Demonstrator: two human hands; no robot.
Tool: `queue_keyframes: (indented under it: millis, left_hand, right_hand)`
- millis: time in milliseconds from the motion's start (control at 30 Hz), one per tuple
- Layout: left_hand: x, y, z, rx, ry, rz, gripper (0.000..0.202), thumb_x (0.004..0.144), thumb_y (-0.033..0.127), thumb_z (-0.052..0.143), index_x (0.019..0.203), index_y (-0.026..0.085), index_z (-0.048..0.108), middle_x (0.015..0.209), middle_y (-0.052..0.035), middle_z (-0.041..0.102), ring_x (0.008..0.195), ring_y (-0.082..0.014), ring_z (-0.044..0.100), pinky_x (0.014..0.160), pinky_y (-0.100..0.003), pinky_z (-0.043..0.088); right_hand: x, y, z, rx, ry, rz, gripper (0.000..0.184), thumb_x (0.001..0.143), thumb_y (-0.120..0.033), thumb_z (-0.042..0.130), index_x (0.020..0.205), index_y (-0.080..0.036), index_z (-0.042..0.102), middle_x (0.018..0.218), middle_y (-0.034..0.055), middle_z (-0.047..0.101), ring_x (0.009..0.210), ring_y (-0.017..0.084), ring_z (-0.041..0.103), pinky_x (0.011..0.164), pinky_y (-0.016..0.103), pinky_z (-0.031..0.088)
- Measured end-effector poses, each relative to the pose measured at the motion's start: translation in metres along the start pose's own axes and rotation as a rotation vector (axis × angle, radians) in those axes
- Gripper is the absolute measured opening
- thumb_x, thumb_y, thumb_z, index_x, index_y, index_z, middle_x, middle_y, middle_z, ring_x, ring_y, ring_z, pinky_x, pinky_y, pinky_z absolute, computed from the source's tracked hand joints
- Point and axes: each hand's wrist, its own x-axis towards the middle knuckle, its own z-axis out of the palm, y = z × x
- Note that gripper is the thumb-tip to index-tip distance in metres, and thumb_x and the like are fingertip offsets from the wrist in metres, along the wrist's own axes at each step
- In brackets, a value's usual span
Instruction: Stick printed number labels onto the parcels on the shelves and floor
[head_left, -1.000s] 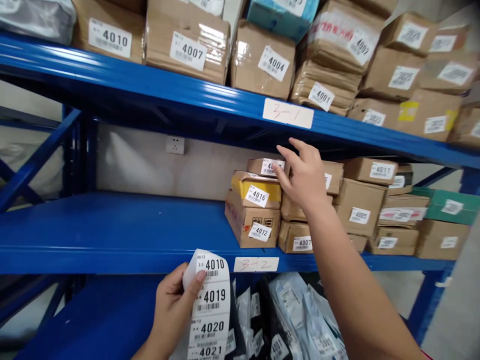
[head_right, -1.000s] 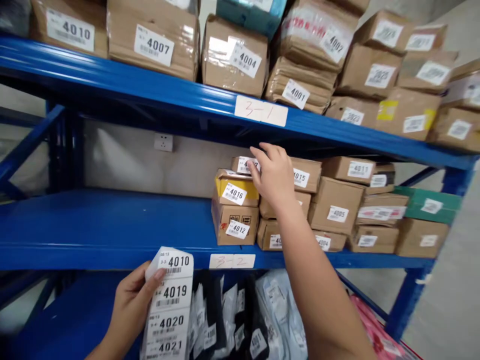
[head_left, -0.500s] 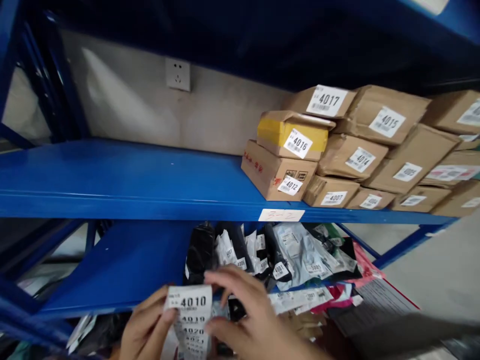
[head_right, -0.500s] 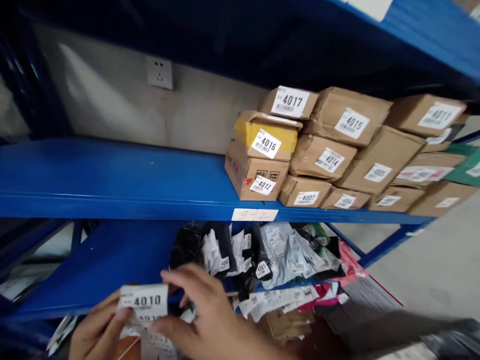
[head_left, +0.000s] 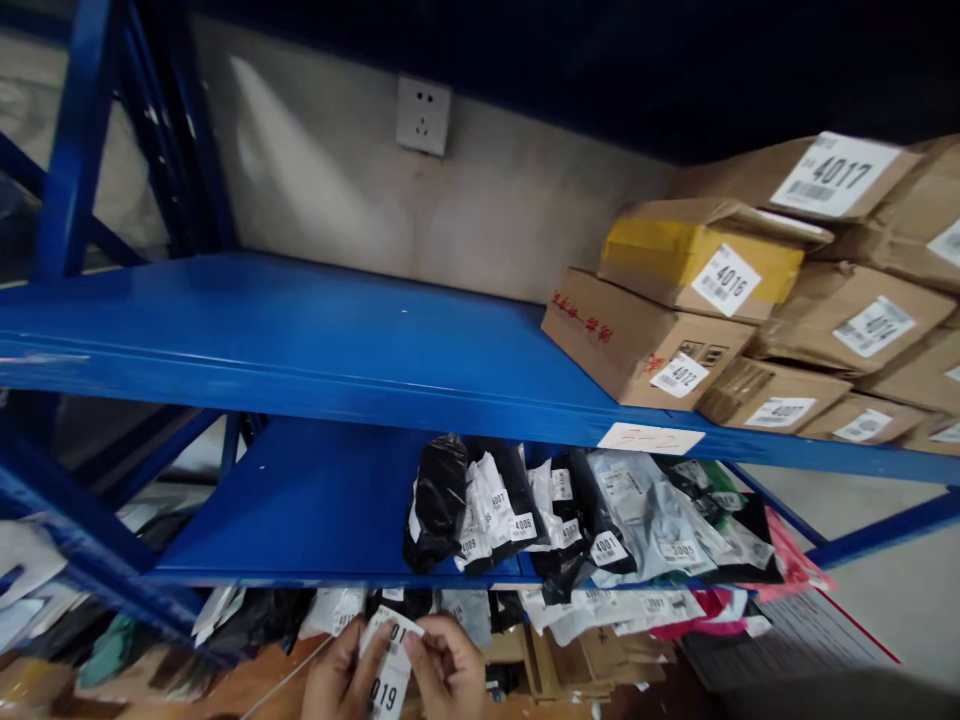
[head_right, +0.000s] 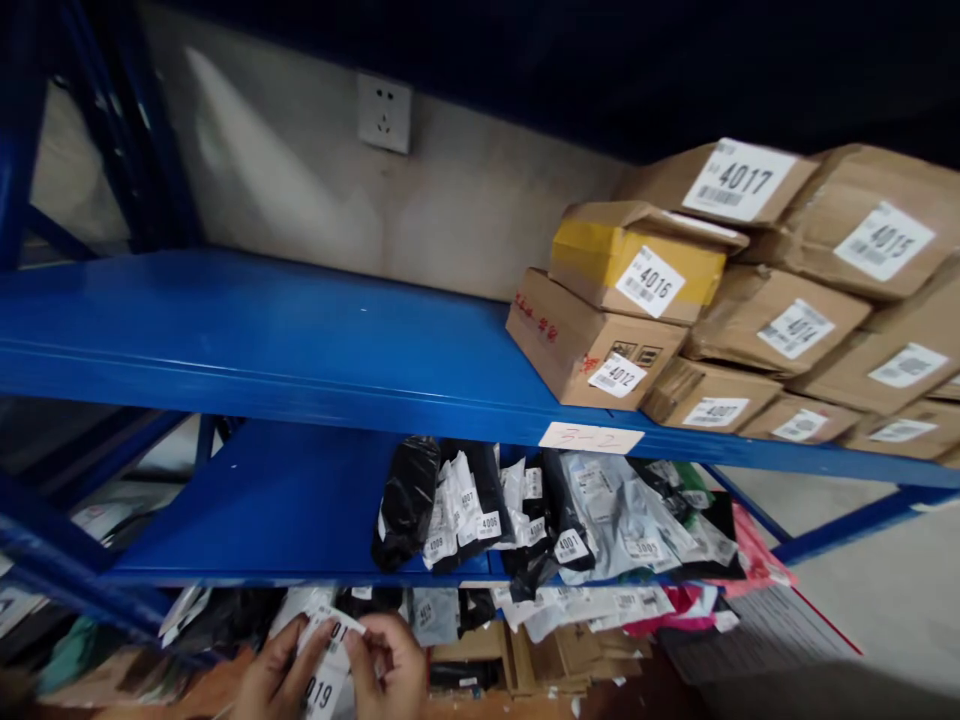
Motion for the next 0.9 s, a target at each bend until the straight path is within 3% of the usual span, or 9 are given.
queue_keyframes:
  millis: [100,200,300,333,467,567,733,900]
  left_hand:
    - [0.007,0.001,-0.004,-0.142,-0.062,-0.119,0.042,0.061,0.059,0.071,0.068,0.018,0.064,0.057,0.0009,0.064,0.055,-0.0159,0.057,0.053,-0.022,0.046]
    - [0.008,0.006,-0.007,-0.260,-0.163,-0.242,0.046,0.056,0.057,0.076,0.074,0.016,0.067,0.061,-0.0017,0.068,0.056,-0.0167,0.059,0.054,-0.024,0.047]
    - [-0.001,0.008,-0.009,-0.306,-0.170,-0.340,0.049,0.056,0.062,0.074,0.065,0.014,0.066,0.054,-0.0014,0.065,0.048,-0.0144,0.054,0.047,-0.022,0.041]
    - [-0.004,0.007,-0.010,-0.317,-0.162,-0.351,0.049,0.055,0.062,0.074,0.063,0.014,0.066,0.051,-0.0006,0.063,0.046,-0.0134,0.052,0.046,-0.022,0.039]
    - [-0.014,0.005,-0.018,-0.381,-0.151,-0.356,0.051,0.053,0.063,0.074,0.062,0.014,0.065,0.051,0.0002,0.061,0.047,-0.0120,0.049,0.048,-0.021,0.038]
    - [-0.011,0.006,-0.029,-0.398,-0.124,-0.355,0.053,0.051,0.065,0.074,0.062,0.013,0.064,0.050,0.0003,0.060,0.046,-0.0119,0.048,0.047,-0.021,0.037]
    - [-0.006,0.010,-0.040,-0.419,-0.074,-0.341,0.052,0.052,0.064,0.074,0.060,0.014,0.063,0.048,0.0016,0.057,0.046,-0.0111,0.046,0.048,-0.022,0.038]
    - [-0.009,0.007,-0.037,-0.454,-0.017,-0.327,0.051,0.053,0.063,0.074,0.061,0.014,0.062,0.044,0.0033,0.052,0.043,-0.0100,0.042,0.045,-0.021,0.033]
  right_hand:
    - [0.014,-0.018,0.010,-0.155,-0.099,-0.074,0.023,0.077,-0.044,0.063,0.070,-0.022,0.069,0.064,0.0020,0.063,0.058,0.018,0.059,0.052,0.026,0.047]
    - [0.046,-0.041,0.016,-0.337,-0.231,-0.216,0.023,0.082,-0.036,0.059,0.069,-0.020,0.069,0.066,0.0025,0.064,0.061,0.017,0.061,0.056,0.025,0.047]
    - [0.094,-0.053,0.015,-0.615,-0.199,-0.316,0.026,0.087,-0.031,0.048,0.077,-0.018,0.069,0.073,0.0052,0.067,0.067,0.017,0.063,0.062,0.025,0.048]
    - [0.110,-0.054,0.014,-0.752,-0.209,-0.301,0.026,0.088,-0.028,0.046,0.080,-0.017,0.068,0.075,0.0056,0.069,0.069,0.017,0.064,0.064,0.025,0.049]
    - [0.154,-0.042,0.011,-0.984,-0.384,-0.234,0.013,0.077,-0.019,0.063,0.064,-0.017,0.066,0.059,0.0015,0.067,0.057,0.016,0.063,0.055,0.022,0.045]
    - [0.162,-0.035,0.012,-1.183,-0.456,-0.211,0.013,0.075,-0.016,0.066,0.063,-0.018,0.066,0.060,0.0032,0.069,0.060,0.018,0.065,0.056,0.023,0.043]
    - [0.160,-0.040,0.020,-1.493,-0.542,-0.226,0.008,0.081,-0.021,0.065,0.077,-0.016,0.069,0.078,0.0112,0.073,0.079,0.024,0.069,0.067,0.027,0.046]
    - [0.163,-0.048,0.031,-1.705,-0.599,-0.244,0.025,0.083,-0.033,0.063,0.090,-0.010,0.069,0.092,0.0213,0.071,0.089,0.031,0.068,0.071,0.032,0.049]
